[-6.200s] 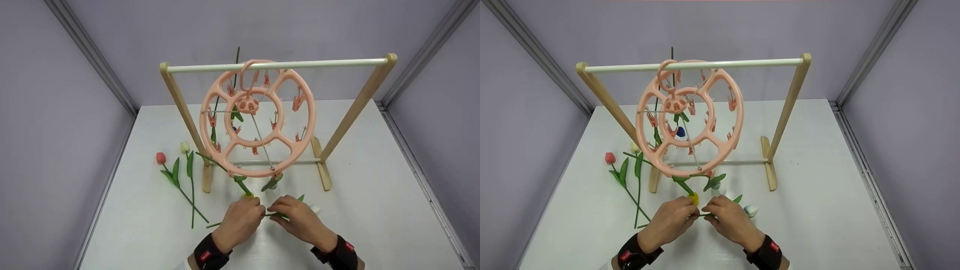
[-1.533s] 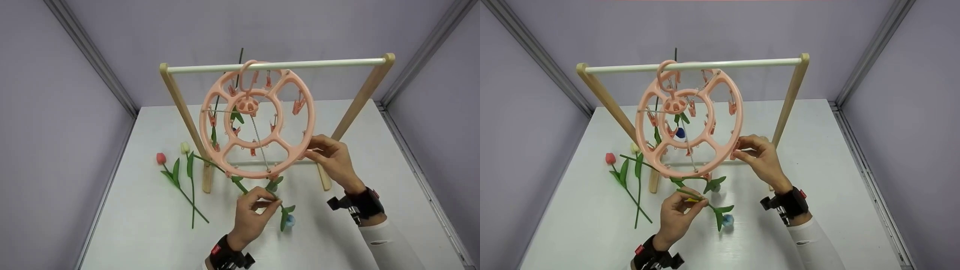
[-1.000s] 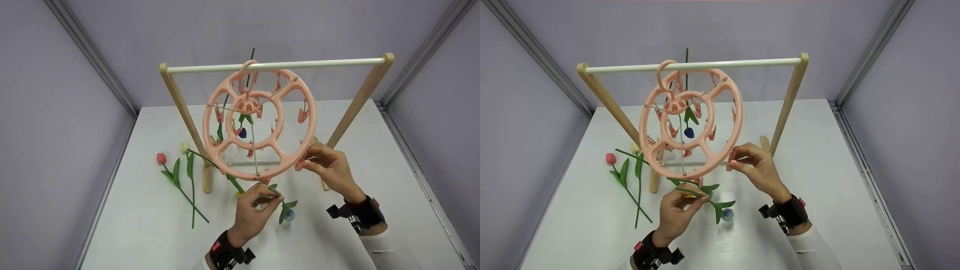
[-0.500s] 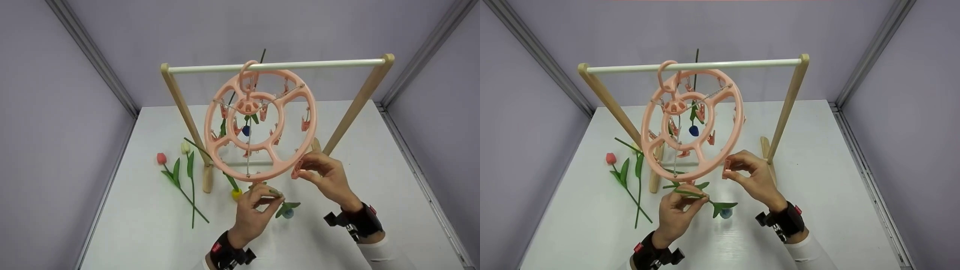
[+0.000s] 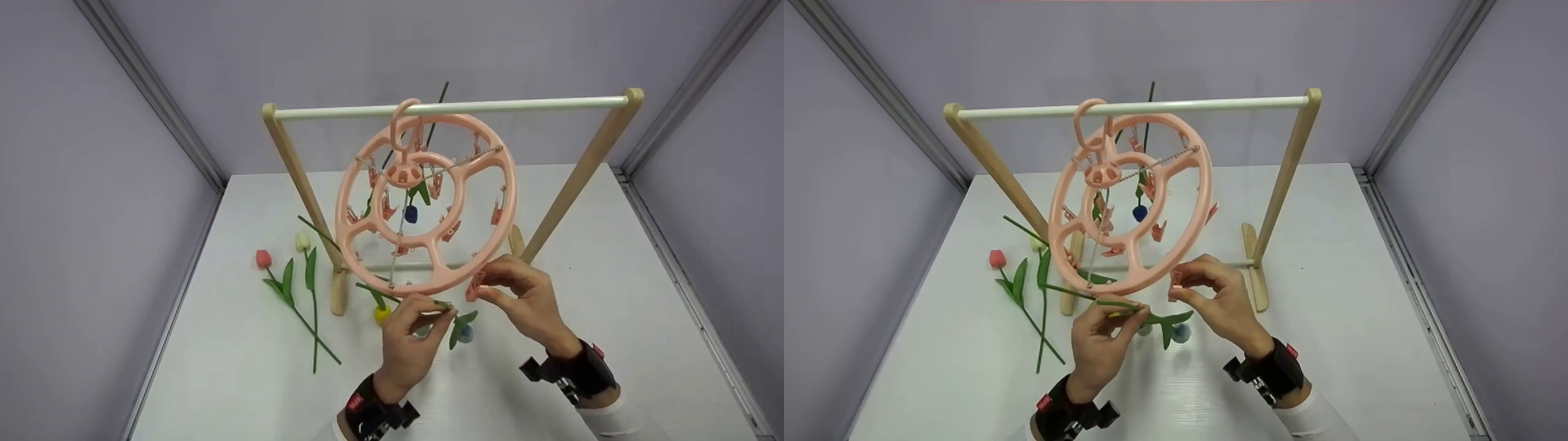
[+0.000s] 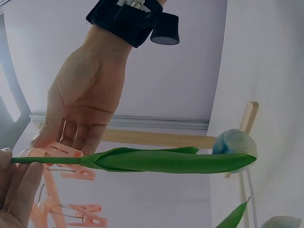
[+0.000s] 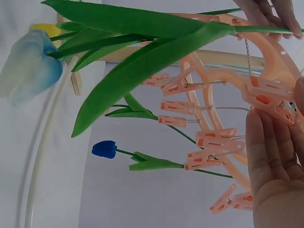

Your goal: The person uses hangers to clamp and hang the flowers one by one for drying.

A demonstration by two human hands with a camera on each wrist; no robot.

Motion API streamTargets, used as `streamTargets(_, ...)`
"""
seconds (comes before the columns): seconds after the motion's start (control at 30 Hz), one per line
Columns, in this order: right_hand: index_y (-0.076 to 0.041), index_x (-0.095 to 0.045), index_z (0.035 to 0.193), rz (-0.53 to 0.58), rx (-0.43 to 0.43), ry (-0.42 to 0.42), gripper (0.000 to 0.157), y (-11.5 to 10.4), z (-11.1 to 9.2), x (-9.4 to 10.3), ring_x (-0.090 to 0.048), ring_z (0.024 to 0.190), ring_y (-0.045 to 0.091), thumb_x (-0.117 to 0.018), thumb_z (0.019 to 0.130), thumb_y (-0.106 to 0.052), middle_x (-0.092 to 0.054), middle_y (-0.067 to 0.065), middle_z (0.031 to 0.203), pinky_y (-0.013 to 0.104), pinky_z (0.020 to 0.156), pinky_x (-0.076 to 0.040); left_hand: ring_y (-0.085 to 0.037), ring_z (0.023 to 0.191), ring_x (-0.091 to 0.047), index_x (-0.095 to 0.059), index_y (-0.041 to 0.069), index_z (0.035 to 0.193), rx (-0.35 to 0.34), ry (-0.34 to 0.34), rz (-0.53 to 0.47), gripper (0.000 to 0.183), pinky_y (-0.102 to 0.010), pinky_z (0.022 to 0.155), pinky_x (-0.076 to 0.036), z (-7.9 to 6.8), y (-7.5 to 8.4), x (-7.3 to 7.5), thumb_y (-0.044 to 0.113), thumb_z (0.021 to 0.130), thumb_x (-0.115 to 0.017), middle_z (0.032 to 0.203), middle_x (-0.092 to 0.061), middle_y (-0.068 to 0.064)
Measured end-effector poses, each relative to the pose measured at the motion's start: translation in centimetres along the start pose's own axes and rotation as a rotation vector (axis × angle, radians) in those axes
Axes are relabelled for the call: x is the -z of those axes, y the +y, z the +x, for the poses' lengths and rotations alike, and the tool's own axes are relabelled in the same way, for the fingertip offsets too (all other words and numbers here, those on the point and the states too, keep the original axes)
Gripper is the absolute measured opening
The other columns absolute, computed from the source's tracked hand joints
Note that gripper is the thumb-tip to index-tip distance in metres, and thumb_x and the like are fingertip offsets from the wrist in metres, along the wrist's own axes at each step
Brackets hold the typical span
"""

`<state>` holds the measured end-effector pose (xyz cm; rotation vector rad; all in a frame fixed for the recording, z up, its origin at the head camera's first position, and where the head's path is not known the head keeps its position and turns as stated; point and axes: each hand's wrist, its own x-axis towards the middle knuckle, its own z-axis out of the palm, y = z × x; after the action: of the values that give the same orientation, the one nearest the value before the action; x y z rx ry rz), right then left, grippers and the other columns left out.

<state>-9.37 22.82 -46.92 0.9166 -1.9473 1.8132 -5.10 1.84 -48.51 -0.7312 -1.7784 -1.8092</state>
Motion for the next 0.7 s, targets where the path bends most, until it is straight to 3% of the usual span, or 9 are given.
streamTargets(0.27,0.01,-0.074,0.106,0.017,0.028,0.027,0.019,-0.3,-0.1,-1.1,-0.075,0.089,0.015,-0.076,0.087,0.012,-0.076,0.013,0.097,0.021,0.081,-0.064,-0.025,0.083,-0.073,-0.072,0.001,0.096,-0.026,0.049,0.021,0.015,-0.029,0.073,-0.067,0.4,0.0,-0.1,-0.008,0.087,-0.08,0.09,-0.069,-0.016)
streamTargets(0.47,0.009,-0.075,0.105,0.026,0.038,0.025,0.017,-0.3,-0.1,-1.7,-0.075,0.087,0.016,-0.078,0.09,0.003,-0.077,0.012,0.098,0.021,0.08,-0.064,-0.025,0.085,-0.073,-0.072,0.0,0.095,-0.04,0.057,0.036,0.018,-0.028,0.074,-0.067,0.7,-0.1,-0.1,-0.012,0.085,-0.08,0.09,-0.069,-0.015)
streamTargets(0.7,0.009,-0.075,0.105,0.036,0.057,0.011,0.018,-0.3,0.1,-1.9,-0.076,0.09,0.015,-0.078,0.088,0.005,-0.078,0.012,0.099,0.021,0.081,-0.064,-0.022,0.08,-0.07,-0.073,-0.001,0.097,-0.159,0.059,0.07,0.02,-0.022,0.071,-0.065,0.8,-0.4,-0.2,-0.014,0.084,-0.08,0.088,-0.069,-0.015)
